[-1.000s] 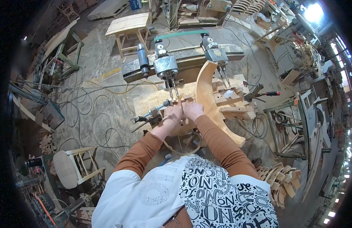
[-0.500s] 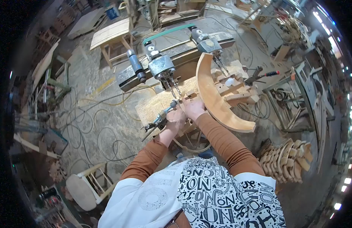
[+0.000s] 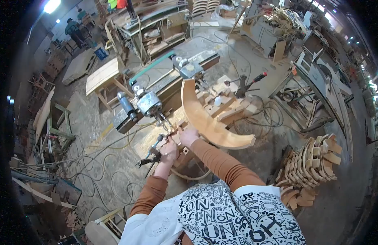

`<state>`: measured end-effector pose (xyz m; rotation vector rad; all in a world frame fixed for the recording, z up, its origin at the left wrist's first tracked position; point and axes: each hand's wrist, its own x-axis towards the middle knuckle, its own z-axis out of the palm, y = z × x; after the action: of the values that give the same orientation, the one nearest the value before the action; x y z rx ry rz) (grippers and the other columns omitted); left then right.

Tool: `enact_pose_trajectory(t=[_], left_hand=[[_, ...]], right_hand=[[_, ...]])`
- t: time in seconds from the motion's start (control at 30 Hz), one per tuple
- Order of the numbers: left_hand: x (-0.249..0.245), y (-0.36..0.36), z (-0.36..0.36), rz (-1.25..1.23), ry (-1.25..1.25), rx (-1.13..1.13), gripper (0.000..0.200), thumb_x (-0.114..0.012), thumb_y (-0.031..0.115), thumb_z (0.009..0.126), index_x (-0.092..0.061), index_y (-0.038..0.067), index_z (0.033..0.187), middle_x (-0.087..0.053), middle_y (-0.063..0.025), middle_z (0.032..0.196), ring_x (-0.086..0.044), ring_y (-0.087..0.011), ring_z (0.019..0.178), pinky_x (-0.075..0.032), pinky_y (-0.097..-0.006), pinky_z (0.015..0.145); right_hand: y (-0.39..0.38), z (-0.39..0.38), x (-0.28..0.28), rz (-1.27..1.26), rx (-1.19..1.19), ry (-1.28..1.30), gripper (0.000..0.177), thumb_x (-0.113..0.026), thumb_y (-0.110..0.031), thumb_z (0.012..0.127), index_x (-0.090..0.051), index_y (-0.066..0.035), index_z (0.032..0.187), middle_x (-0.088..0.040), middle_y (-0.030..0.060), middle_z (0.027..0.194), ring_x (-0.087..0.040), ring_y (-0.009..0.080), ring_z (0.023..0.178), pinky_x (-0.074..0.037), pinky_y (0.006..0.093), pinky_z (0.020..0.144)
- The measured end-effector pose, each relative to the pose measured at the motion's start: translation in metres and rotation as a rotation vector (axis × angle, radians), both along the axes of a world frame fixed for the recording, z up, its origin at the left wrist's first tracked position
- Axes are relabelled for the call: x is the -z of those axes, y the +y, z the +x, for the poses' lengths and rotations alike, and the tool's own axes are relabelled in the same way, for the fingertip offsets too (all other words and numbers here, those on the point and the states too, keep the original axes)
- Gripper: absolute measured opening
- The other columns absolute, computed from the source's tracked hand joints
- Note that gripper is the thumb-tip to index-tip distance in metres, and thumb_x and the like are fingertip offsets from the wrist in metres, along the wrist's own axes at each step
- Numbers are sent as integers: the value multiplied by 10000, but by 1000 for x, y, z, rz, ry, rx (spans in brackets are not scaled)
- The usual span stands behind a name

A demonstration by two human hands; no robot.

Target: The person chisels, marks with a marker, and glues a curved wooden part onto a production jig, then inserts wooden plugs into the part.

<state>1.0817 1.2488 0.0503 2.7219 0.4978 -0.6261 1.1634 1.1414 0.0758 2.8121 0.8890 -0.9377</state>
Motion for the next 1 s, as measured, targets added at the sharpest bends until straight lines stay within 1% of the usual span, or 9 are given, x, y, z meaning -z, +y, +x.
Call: enact_pose_trajectory(t=[0.1, 0.13, 0.2, 0.33, 0.53, 0.73, 0.8, 0.83, 1.0], left_hand=[[2, -5, 9, 4, 111, -86, 703, -529, 113, 916, -218, -84, 1515, -686, -278, 1129, -685, -386, 1060, -549, -454, 888], [12, -2, 9, 39, 97, -38, 741, -491, 181, 944, -128, -51, 1546, -688, -281, 1129, -700, -394, 1034, -552, -470, 879], [4, -4, 6, 43, 140, -22, 710, -464, 181, 956, -142, -38, 1550, -691, -266, 1136, -686, -390, 1076, -542, -467, 907], [2, -10, 7, 76, 113, -46, 622, -391, 166, 982, -209, -48, 1537, -695, -250, 1134, -692, -374, 1044, -548, -459, 881], [5, -16, 4, 126, 81, -160, 584, -358, 167, 991, -275, 63, 1559, -697, -211, 1169, -703, -336, 1036, -549, -447, 885], [6, -17, 0, 150, 48, -207, 581, -372, 174, 987, -295, 122, 1561, -697, -194, 1184, -700, -343, 1046, -551, -453, 888], [9, -16, 2, 164, 84, -181, 591, -396, 166, 981, -293, 118, 1560, -699, -193, 1181, -699, -349, 1044, -553, -456, 885], [10, -16, 0, 166, 94, -158, 488, -292, 227, 1034, -413, 64, 1477, -708, -193, 1145, -694, -352, 1051, -556, -466, 872], [-7, -23, -2, 173, 55, -177, 478, -333, 192, 1022, -429, 59, 1471, -707, -190, 1153, -702, -345, 1037, -570, -456, 842]], right_hand=[[-16, 5, 14, 261, 123, -88, 408, -548, -119, 883, -584, -79, 1287, -693, 183, 1151, -666, 341, 1056, -543, 424, 888], [-30, 11, 10, 270, 119, -97, 408, -548, -119, 883, -584, -79, 1287, -693, 183, 1151, -666, 341, 1056, -543, 424, 888], [-69, 29, 2, 716, 226, -312, 313, -573, -101, 879, -607, -68, 1188, -678, 185, 1162, -655, 343, 1040, -529, 409, 892], [-146, 77, -8, 1104, 738, -511, 443, -722, -104, 819, -567, -87, 1233, -646, 172, 1184, -621, 363, 1088, -490, 448, 923], [-176, 134, 55, 908, 659, -506, 727, -831, -276, 727, -475, -130, 1345, -594, 154, 1261, -537, 350, 1230, -435, 458, 1038], [-172, 140, 54, 779, 636, -397, 665, -857, -247, 698, -522, -139, 1261, -607, 146, 1227, -559, 352, 1189, -480, 477, 974], [-170, 134, 54, 744, 651, -433, 638, -861, -245, 693, -537, -136, 1231, -625, 152, 1181, -594, 358, 1136, -499, 476, 937], [-170, 134, 57, 738, 640, -426, 638, -861, -245, 693, -537, -136, 1231, -625, 152, 1181, -594, 358, 1136, -499, 476, 937], [-162, 140, 52, 747, 683, -428, 593, -861, -252, 702, -553, -147, 1197, -635, 160, 1143, -616, 362, 1095, -524, 476, 878]])
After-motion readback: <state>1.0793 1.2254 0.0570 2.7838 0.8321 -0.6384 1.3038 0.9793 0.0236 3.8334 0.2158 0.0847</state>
